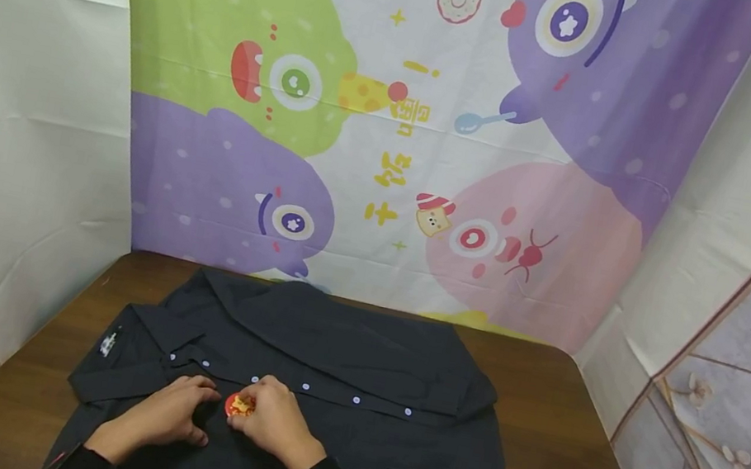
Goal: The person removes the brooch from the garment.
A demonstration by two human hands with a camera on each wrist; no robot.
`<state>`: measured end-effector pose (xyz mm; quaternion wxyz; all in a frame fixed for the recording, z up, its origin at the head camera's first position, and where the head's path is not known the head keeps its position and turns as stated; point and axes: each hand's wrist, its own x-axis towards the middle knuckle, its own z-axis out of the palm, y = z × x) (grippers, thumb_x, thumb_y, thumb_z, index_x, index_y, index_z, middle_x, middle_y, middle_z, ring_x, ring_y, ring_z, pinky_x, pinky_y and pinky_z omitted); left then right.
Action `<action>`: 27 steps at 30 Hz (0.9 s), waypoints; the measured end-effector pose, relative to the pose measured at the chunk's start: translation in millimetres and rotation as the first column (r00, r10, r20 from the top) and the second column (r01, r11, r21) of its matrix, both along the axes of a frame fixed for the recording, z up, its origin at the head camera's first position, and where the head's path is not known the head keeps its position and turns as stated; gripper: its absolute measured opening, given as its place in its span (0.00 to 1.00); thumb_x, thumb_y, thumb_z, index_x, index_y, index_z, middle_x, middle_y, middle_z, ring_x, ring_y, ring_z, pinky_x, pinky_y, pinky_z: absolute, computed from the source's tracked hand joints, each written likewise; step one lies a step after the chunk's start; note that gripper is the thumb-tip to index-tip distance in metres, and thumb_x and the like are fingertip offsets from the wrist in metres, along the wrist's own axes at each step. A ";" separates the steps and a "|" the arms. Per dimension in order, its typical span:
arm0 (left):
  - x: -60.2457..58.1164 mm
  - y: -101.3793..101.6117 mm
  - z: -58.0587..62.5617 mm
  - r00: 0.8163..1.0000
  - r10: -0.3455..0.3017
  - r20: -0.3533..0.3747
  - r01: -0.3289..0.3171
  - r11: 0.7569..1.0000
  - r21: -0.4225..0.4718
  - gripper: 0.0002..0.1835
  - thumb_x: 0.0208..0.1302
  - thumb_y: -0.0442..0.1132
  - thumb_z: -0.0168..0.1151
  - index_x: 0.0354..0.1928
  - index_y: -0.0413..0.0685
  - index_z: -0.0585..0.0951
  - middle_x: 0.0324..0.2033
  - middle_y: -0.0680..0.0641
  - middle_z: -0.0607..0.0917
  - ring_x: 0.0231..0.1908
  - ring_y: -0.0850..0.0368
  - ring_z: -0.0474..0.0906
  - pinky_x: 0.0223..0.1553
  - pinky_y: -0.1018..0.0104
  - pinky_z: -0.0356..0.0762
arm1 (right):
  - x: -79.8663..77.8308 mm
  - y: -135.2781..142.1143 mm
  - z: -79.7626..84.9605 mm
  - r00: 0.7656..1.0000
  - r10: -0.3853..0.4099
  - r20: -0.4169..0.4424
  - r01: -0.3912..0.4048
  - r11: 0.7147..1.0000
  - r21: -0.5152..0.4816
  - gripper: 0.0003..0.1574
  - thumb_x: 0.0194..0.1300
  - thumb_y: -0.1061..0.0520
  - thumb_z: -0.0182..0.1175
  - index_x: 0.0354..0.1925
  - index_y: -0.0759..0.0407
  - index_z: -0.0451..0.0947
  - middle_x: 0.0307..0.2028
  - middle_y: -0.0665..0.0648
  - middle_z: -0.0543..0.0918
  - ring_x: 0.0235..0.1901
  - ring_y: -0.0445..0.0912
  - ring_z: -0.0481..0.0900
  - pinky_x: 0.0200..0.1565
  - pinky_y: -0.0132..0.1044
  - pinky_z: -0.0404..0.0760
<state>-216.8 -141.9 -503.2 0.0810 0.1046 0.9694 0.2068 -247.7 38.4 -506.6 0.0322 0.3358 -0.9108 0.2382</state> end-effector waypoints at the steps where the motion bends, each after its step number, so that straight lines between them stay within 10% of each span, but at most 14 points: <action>1: -0.1 0.0 0.0 1.000 0.002 -0.003 -0.002 1.000 -0.001 0.30 0.33 0.42 0.76 0.44 0.40 0.79 0.46 0.44 0.77 0.49 0.46 0.71 0.50 0.48 0.70 | -0.2 0.2 0.7 1.000 0.000 0.002 0.000 1.000 -0.002 0.16 0.47 0.46 0.68 0.35 0.49 0.83 0.32 0.46 0.79 0.31 0.35 0.73 0.33 0.25 0.72; 27: -2.6 -3.6 -5.6 0.998 0.039 -0.046 -0.038 0.999 0.006 0.22 0.40 0.45 0.72 0.40 0.46 0.81 0.41 0.50 0.80 0.44 0.51 0.73 0.47 0.51 0.71 | -0.8 2.3 9.2 0.999 -0.028 0.022 0.029 0.998 -0.058 0.14 0.47 0.47 0.68 0.33 0.51 0.83 0.33 0.46 0.78 0.31 0.35 0.74 0.32 0.25 0.72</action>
